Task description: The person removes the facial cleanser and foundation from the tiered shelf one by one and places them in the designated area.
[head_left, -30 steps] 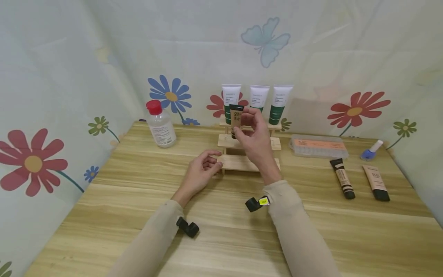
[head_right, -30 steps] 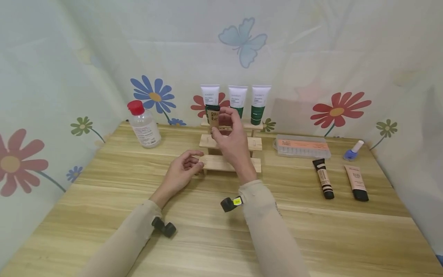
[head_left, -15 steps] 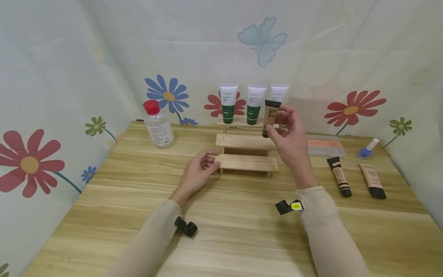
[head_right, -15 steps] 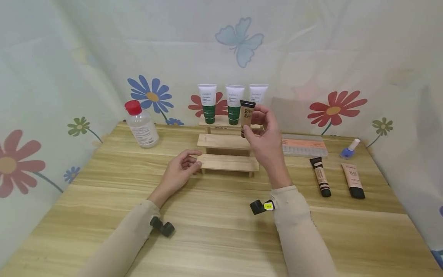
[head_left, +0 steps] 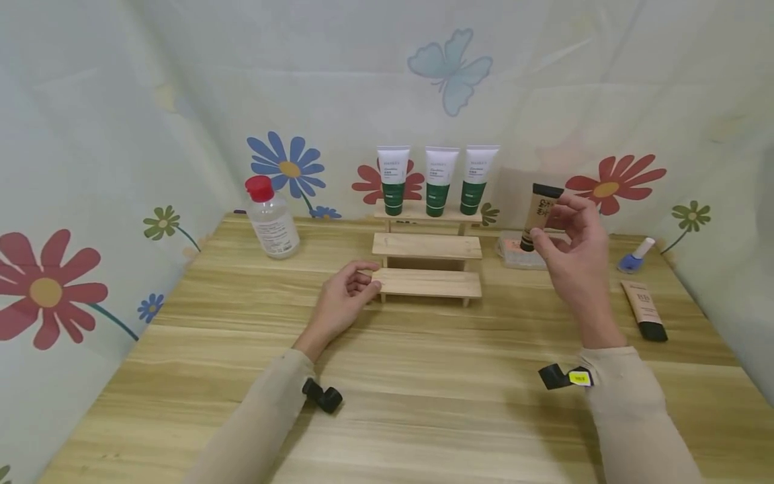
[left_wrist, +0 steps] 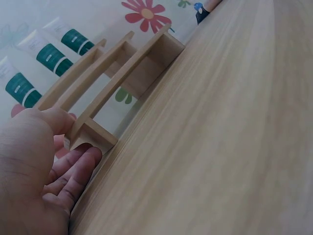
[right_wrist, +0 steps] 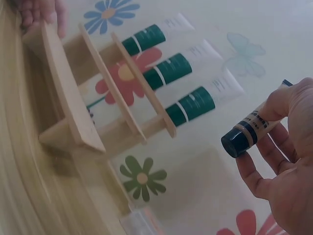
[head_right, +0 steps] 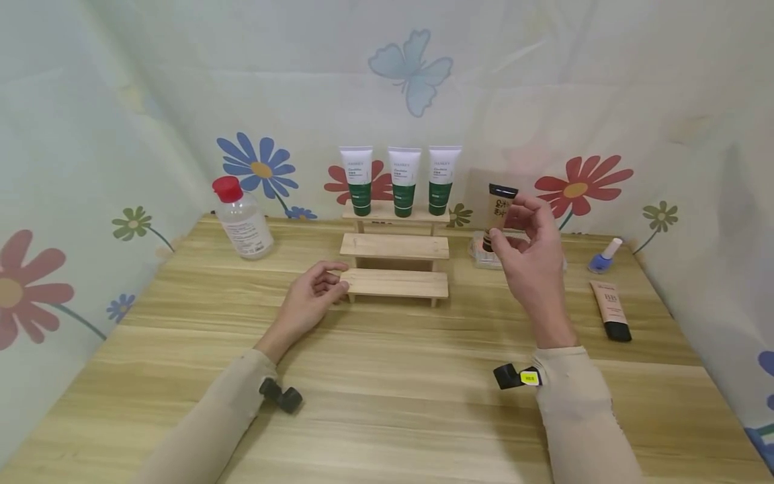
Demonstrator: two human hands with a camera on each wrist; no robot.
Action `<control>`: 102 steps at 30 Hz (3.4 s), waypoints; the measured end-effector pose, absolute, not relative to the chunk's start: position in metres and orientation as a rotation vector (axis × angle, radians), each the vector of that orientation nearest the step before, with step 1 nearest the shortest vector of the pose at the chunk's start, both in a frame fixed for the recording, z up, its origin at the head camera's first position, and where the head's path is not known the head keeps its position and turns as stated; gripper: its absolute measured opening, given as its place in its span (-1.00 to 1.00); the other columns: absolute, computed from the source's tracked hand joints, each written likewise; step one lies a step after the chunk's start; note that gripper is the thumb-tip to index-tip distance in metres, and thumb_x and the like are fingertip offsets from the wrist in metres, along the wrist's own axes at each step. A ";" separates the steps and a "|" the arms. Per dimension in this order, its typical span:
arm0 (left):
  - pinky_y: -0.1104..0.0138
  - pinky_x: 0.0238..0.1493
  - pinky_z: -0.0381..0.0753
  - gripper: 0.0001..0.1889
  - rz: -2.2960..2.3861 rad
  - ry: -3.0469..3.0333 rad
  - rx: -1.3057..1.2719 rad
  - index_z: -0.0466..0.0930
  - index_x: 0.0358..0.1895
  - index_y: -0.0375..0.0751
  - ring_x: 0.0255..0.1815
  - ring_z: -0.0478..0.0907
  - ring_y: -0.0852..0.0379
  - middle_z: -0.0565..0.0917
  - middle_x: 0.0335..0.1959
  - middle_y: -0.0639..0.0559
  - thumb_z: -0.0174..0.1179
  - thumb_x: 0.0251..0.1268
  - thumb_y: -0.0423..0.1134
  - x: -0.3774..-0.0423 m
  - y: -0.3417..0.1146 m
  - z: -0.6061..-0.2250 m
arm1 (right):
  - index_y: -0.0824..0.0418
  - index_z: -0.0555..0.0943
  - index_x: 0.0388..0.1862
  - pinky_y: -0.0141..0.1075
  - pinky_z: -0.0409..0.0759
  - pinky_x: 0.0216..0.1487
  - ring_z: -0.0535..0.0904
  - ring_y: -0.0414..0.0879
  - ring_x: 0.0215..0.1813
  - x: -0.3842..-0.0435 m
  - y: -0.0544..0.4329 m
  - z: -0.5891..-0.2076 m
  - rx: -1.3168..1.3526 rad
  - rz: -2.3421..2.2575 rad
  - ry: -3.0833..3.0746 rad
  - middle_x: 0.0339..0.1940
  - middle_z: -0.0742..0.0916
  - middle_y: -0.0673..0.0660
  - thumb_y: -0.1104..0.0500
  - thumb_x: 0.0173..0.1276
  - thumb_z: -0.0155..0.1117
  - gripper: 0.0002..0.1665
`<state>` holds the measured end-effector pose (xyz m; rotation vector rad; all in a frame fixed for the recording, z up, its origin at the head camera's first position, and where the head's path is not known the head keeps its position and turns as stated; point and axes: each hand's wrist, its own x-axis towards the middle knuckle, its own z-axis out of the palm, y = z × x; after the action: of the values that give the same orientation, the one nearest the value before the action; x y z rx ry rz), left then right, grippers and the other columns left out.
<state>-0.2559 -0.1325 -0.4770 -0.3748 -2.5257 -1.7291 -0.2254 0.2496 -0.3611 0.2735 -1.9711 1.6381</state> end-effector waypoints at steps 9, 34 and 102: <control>0.38 -0.10 0.69 -0.66 -1.739 -2.508 -0.390 0.72 0.33 0.04 -0.09 0.76 0.01 0.82 -0.07 -0.07 0.42 0.62 -0.09 -0.257 -0.132 -0.478 | 0.19 0.50 0.54 -0.53 0.65 0.05 0.63 -0.15 0.17 -0.214 0.279 -0.373 0.179 1.539 -2.067 0.14 0.66 -0.05 0.44 0.56 0.36 -0.37; 0.35 -0.02 0.72 -0.67 -1.707 -2.540 -0.359 0.70 0.33 0.04 -0.07 0.75 0.07 0.82 -0.05 -0.01 0.41 0.62 -0.12 -0.256 -0.131 -0.477 | 0.43 0.39 0.58 -0.63 0.59 0.12 0.64 -0.35 0.09 -0.194 0.297 -0.459 0.137 1.562 -2.326 0.19 0.66 0.16 0.40 0.59 0.40 -0.32; 0.34 -0.07 0.71 -0.65 -1.723 -2.523 -0.389 0.70 0.35 0.00 -0.09 0.75 0.05 0.81 -0.05 -0.03 0.40 0.63 -0.10 -0.257 -0.131 -0.478 | 0.24 0.54 0.53 -0.54 0.65 0.11 0.68 -0.12 0.31 -0.206 0.283 -0.441 0.080 1.740 -2.035 0.31 0.71 0.10 0.31 0.58 0.45 -0.40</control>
<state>-0.2566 -0.1310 -0.4783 -0.3887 -2.5232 -1.7235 -0.2064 0.2827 -0.4413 0.0805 -2.0354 1.7403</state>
